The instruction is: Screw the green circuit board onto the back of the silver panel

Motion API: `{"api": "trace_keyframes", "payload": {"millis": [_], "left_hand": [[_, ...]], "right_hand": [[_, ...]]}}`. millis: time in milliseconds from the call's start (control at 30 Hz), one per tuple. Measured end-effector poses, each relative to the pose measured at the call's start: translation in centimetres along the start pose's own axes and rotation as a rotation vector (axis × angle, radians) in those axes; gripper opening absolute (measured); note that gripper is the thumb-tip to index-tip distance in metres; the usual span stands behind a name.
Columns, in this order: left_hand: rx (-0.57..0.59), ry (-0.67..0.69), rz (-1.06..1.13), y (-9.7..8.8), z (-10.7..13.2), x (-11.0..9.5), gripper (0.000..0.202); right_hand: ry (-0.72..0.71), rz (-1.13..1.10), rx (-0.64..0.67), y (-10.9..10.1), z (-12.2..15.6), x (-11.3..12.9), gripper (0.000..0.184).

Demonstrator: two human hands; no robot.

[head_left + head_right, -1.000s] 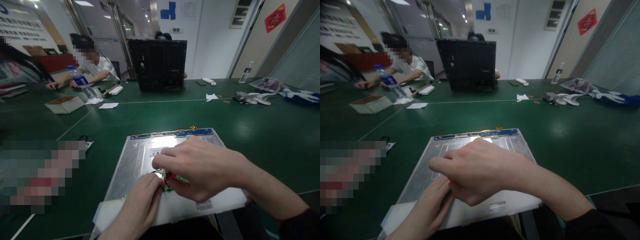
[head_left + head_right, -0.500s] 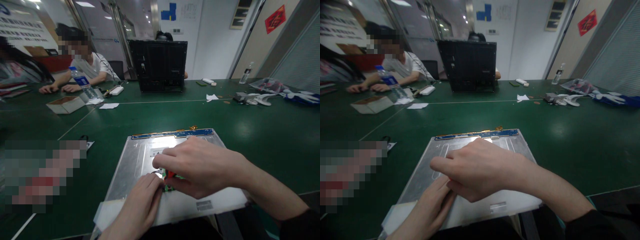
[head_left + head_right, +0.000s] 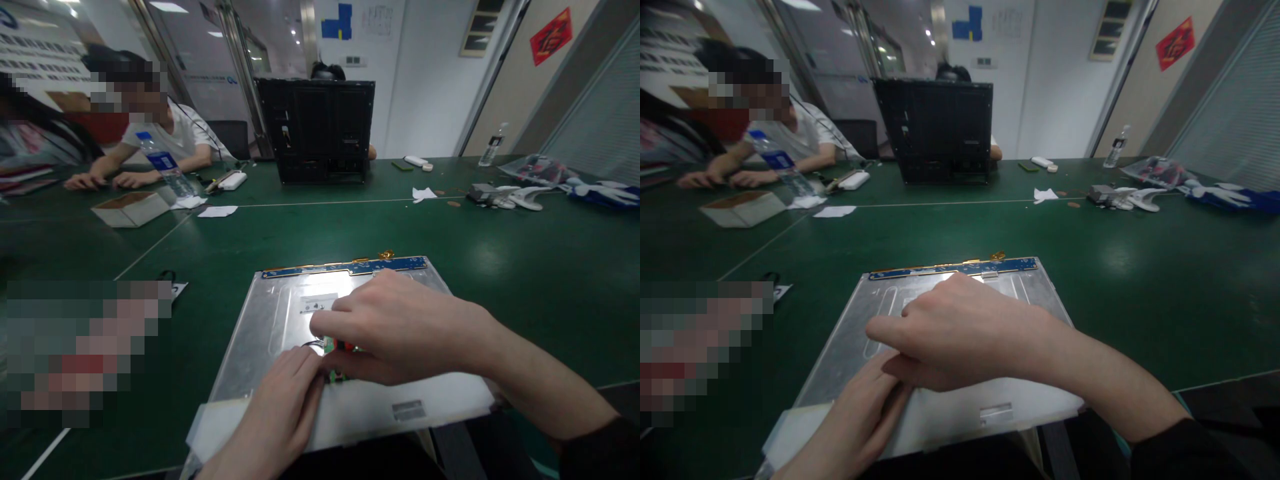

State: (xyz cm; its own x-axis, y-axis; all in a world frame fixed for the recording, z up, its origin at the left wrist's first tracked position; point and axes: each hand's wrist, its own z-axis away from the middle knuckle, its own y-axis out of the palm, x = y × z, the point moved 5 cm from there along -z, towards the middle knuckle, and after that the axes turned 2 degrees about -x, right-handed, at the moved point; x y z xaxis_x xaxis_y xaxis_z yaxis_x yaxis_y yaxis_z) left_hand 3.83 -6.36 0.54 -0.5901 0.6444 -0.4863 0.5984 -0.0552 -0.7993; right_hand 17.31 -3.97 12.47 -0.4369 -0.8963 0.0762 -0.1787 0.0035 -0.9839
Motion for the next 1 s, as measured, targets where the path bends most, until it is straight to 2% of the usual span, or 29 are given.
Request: {"api": "trace_keyframes", "payload": {"millis": [67,200,467,700,1000], "left_hand": [[0.014,-0.002,0.002,-0.03,-0.06,-0.07,0.015],[0.033,-0.001,0.004,0.01,-0.11,-0.06,0.015],[-0.007,-0.005,0.0,0.23,0.33,0.35,0.015],[0.009,-0.005,0.0,0.02,0.04,0.08,0.014],[-0.002,-0.001,0.004,0.0,0.19,0.15,0.016]], "right_hand": [[0.003,-0.008,0.004,-0.08,0.03,0.12,0.013],[-0.003,-0.05,0.006,-0.34,0.15,0.32,0.02],[0.027,-0.005,-0.015,0.0,-0.04,-0.23,0.028],[0.033,-0.016,-0.009,-0.22,0.08,0.13,0.015],[0.014,-0.003,-0.021,-0.06,0.03,-0.16,0.028]]}}
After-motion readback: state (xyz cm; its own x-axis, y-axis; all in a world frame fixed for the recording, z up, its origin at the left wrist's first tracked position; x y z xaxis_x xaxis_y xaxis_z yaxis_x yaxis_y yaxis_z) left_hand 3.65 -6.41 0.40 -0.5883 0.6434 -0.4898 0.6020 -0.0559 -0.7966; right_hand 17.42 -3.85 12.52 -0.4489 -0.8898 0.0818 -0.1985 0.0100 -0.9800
